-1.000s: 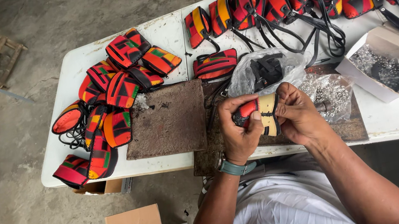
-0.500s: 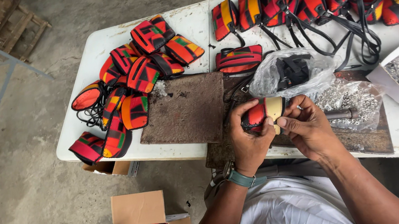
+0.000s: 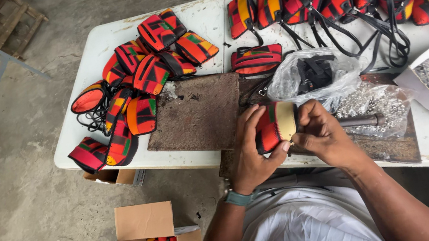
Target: The person assembles small colorful fabric coin purses at a workbench. They turn a purse right-side out, attach a wrist strap and metal hardware to it, hammer a fastener into a purse, thread and fit straps onto other purses, and place finished purses into a cardboard box.
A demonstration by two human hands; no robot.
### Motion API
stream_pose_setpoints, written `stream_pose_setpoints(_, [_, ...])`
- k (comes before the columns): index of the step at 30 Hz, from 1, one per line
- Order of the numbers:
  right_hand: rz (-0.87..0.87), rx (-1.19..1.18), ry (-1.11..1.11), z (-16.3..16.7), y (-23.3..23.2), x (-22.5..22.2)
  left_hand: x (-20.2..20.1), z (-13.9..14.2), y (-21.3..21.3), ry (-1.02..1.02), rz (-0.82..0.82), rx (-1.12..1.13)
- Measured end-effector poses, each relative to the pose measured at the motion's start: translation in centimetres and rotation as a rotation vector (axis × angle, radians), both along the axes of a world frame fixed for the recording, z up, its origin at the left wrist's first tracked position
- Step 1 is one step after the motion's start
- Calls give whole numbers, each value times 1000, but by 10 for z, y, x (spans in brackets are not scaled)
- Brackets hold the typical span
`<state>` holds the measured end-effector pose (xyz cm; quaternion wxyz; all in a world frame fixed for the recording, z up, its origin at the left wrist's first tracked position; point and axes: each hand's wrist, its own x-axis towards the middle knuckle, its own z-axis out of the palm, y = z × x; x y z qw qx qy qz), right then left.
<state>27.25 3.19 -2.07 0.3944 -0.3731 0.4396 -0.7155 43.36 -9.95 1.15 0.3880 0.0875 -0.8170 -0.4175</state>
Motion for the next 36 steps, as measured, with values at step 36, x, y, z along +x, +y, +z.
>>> stream_pose_setpoints(36, [-380,355,471,56,-77,-40,-159,50,-248,-742,229,-775])
